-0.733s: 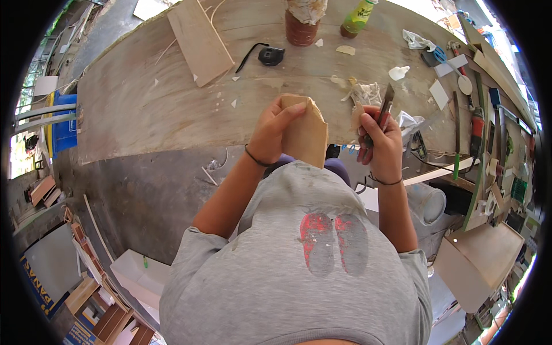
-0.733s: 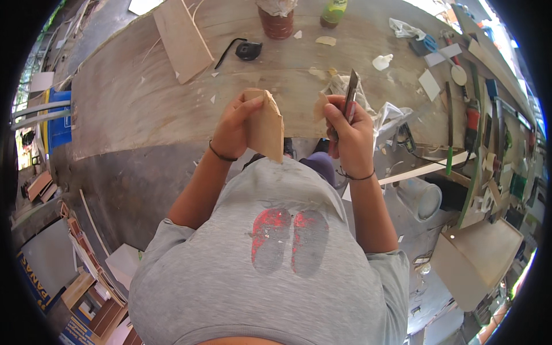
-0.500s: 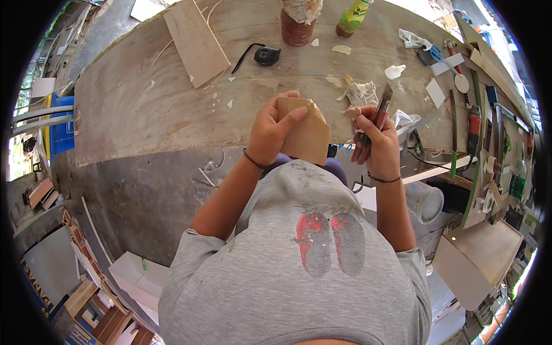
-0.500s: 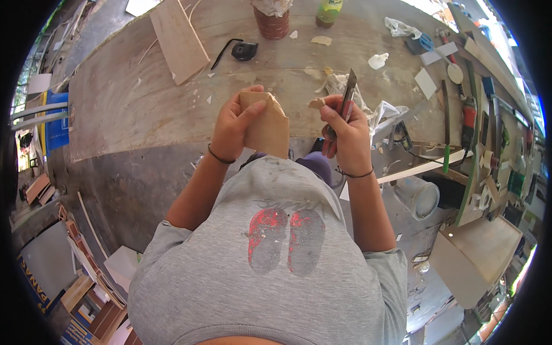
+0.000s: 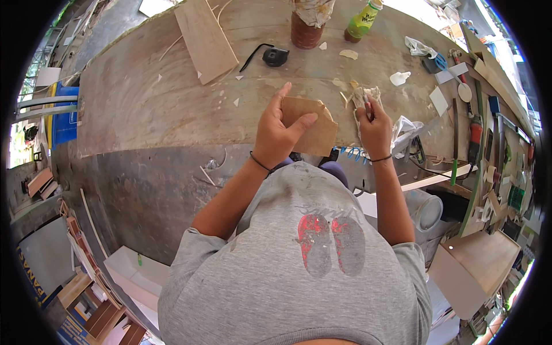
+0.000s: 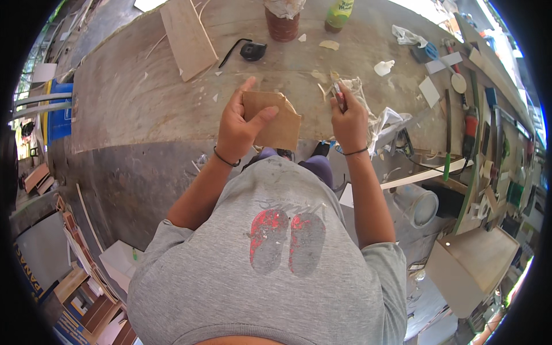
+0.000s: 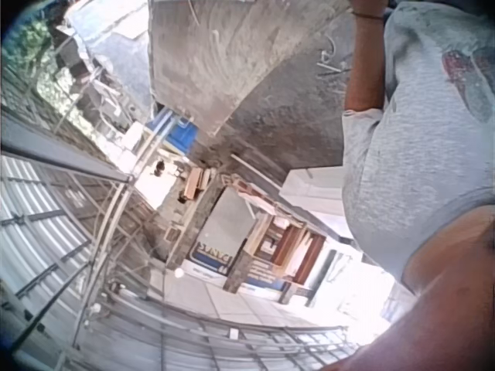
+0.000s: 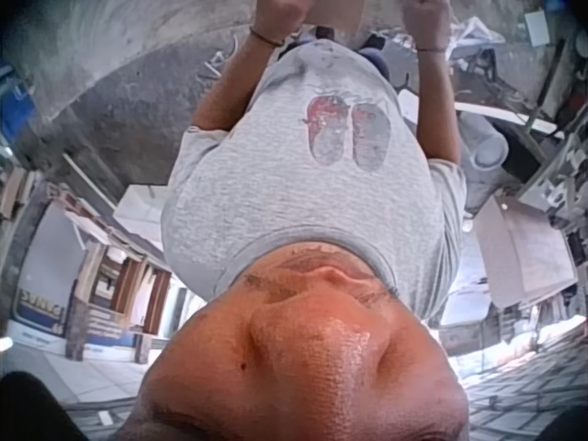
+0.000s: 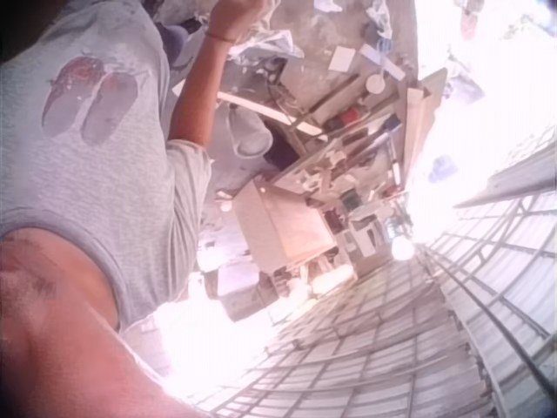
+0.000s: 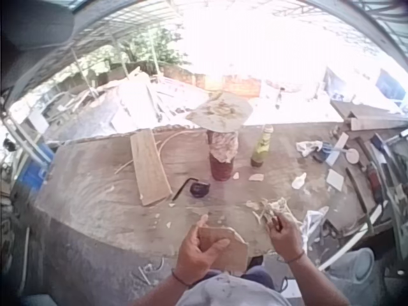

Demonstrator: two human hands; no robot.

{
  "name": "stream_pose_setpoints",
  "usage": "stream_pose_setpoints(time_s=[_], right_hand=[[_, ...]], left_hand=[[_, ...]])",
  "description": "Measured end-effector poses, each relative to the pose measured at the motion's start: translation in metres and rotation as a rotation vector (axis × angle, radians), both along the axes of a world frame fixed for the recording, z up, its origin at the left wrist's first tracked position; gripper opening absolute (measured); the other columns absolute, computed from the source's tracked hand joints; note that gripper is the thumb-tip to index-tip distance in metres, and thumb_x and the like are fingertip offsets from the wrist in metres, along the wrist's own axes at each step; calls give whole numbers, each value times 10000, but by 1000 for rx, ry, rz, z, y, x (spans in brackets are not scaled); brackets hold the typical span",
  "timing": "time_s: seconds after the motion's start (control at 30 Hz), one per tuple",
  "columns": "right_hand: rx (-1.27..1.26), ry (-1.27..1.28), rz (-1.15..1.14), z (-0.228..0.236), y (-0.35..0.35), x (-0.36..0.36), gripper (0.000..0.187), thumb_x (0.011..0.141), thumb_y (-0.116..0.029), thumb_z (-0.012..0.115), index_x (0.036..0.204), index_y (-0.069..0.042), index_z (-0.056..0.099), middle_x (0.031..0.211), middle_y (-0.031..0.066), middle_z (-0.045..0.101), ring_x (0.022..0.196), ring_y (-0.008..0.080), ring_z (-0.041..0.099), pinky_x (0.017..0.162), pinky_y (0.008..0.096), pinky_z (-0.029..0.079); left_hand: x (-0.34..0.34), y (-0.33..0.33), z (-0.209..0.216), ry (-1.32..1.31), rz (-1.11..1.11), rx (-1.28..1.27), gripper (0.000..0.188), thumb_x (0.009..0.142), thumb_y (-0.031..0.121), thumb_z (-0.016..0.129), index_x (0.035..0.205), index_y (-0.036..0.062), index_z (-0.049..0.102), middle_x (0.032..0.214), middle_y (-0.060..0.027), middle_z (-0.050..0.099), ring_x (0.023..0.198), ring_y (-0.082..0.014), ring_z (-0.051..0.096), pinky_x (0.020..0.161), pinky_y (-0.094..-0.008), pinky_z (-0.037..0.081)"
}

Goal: The person applies adhesive from a bottle to a small piece of leather, presses the leather onto a wooden square base containing a circular component, and uses a blade to trim the excess leather from the edges of the base.

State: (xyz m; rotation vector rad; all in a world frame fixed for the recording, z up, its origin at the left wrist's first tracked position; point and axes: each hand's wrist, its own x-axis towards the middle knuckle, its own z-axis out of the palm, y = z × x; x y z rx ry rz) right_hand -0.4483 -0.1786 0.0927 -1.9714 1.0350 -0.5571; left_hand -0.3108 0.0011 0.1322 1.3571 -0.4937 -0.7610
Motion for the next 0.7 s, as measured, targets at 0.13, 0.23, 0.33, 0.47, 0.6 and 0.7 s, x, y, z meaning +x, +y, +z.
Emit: stream_pose_setpoints(time_s=[0.13, 0.23, 0.33, 0.47, 0.6, 0.7], right_hand=[[269, -312, 114, 30, 18, 6, 360, 792, -107, 719, 1134, -24, 644, 880, 62, 656, 715, 100, 560, 658, 259, 451], [228, -215, 404, 64, 29, 12, 344, 759, -95, 744, 1076, -4, 647, 852, 80, 639, 692, 116, 550, 642, 260, 448], [154, -184, 428, 69, 31, 21, 229, 778, -102, 722, 968, 5, 651, 738, 83, 597, 606, 126, 495, 591, 261, 433], [-38, -94, 290, 65, 30, 22, 153, 814, -116, 692, 905, -1, 651, 618, 85, 542, 537, 136, 462, 543, 269, 412], [-1, 61, 173, 68, 27, 19, 169, 830, -135, 688, 933, -5, 661, 611, 98, 537, 551, 108, 459, 538, 276, 408], [88, -146, 178, 64, 29, 21, 190, 842, -156, 687, 965, -12, 674, 639, 64, 579, 566, 82, 458, 541, 277, 415]], left_hand=[[-4, -1, 7, -22, 30, 14, 694, 807, 79, 725, 1361, -78, 337, 1074, -138, 619, 965, -148, 612, 836, -277, 502], [-3, 0, 2, -66, -11, 34, 675, 812, 56, 718, 1361, -54, 341, 1079, -140, 621, 958, -153, 625, 821, -278, 517], [-3, 1, -4, -161, -57, 65, 635, 824, 42, 710, 1346, -36, 357, 1089, -137, 620, 959, -155, 634, 809, -275, 531], [-2, 4, -1, -226, -28, 114, 567, 827, 80, 718, 1292, -35, 415, 1069, -126, 625, 952, -149, 632, 804, -273, 531], [2, 5, 4, -181, -3, 105, 549, 828, 101, 723, 1274, -29, 432, 1055, -111, 628, 937, -140, 631, 796, -269, 529], [6, 5, 1, -76, -55, 58, 543, 822, 94, 727, 1267, -26, 440, 1046, -104, 629, 927, -134, 630, 795, -266, 526]])
